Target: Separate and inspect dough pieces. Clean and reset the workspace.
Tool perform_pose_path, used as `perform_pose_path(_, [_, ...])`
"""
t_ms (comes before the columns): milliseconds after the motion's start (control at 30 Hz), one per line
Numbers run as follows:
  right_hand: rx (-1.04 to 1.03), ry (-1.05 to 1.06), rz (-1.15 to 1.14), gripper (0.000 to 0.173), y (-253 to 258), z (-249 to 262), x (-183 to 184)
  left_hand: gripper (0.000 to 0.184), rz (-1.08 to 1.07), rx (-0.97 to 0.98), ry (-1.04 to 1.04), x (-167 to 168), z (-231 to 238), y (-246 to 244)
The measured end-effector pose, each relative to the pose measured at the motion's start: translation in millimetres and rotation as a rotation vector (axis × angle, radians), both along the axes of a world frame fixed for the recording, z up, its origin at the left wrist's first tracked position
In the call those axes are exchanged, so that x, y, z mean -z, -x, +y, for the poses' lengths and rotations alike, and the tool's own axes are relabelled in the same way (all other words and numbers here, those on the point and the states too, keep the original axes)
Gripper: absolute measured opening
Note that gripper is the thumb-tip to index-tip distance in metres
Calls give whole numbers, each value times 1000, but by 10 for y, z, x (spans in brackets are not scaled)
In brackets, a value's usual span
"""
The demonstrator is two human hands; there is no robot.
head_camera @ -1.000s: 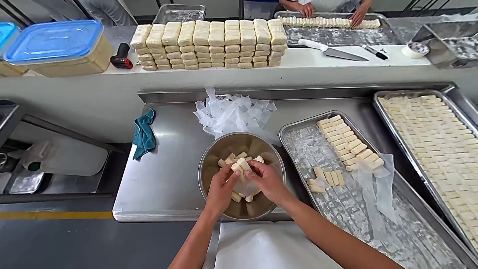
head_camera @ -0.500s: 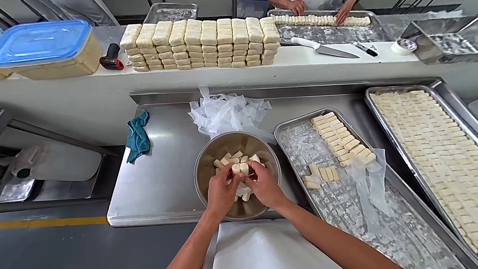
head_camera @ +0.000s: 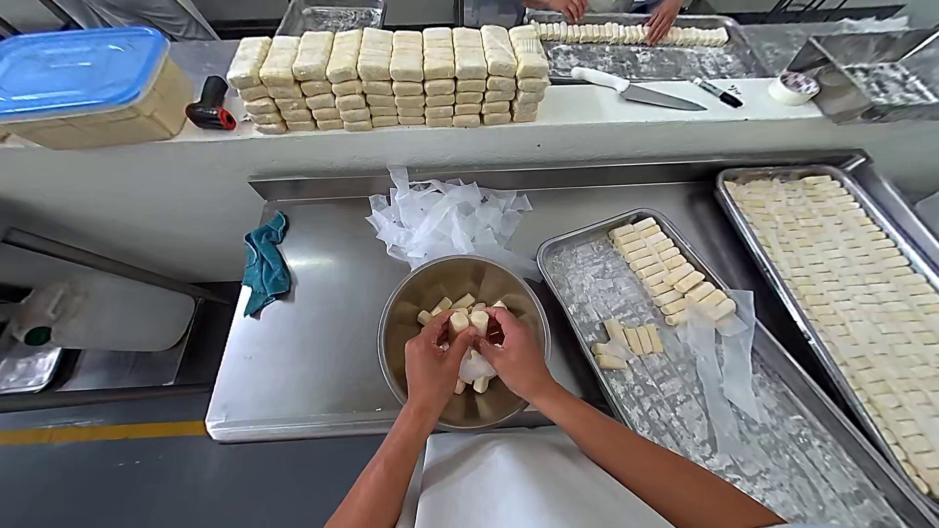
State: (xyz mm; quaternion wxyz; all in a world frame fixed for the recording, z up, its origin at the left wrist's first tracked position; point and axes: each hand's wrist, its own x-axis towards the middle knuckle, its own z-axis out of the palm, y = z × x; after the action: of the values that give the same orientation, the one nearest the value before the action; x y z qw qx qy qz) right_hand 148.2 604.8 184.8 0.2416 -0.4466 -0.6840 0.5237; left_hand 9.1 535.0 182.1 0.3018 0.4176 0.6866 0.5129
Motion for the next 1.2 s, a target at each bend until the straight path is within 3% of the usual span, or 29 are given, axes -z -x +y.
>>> perform_pose_path(100, [-41,166,130,40,-43,126,-80,28,-206,-1,-51,-78,-26,69])
perform_pose_path(200, [28,414,304,31,-124,230,-201,33,-283,-24,-100,-63,-90,250])
perform_pose_path(300, [65,521,355,35,-182,302,-301,43,-205,4,66,42,-148,523])
perform_pose_path(367, [-26,514,353,37,-168,303,-367,61,-101,151,208,68,-162,563])
perform_pose_path(467, [-197,460,333,41,-64,263,-502,82,-40,319,215,38,-70,351])
perform_pose_path(567, [-281,344,280,45,-4,255,-608,55,-184,365,176,8,57,128])
perform_pose_path(700, [-178,40,159,41,-198,363,-710,61,-260,231,162,16,71,181])
perform_pose_path(833, [-33,26,129,44,-426,471,-519,53,-196,140,39,-7,-9,341])
perform_pose_path(967, [-99,-197,-143,48,-472,438,-297,55,-161,169,28,-76,-19,316])
perform_pose_path(1067, [-244,-42,-74,52,-344,310,-204,56,-189,225,30,-107,5,175])
perform_pose_path(1200, [-225,186,85,44,-206,226,-121,47,-270,265,73,-129,41,103])
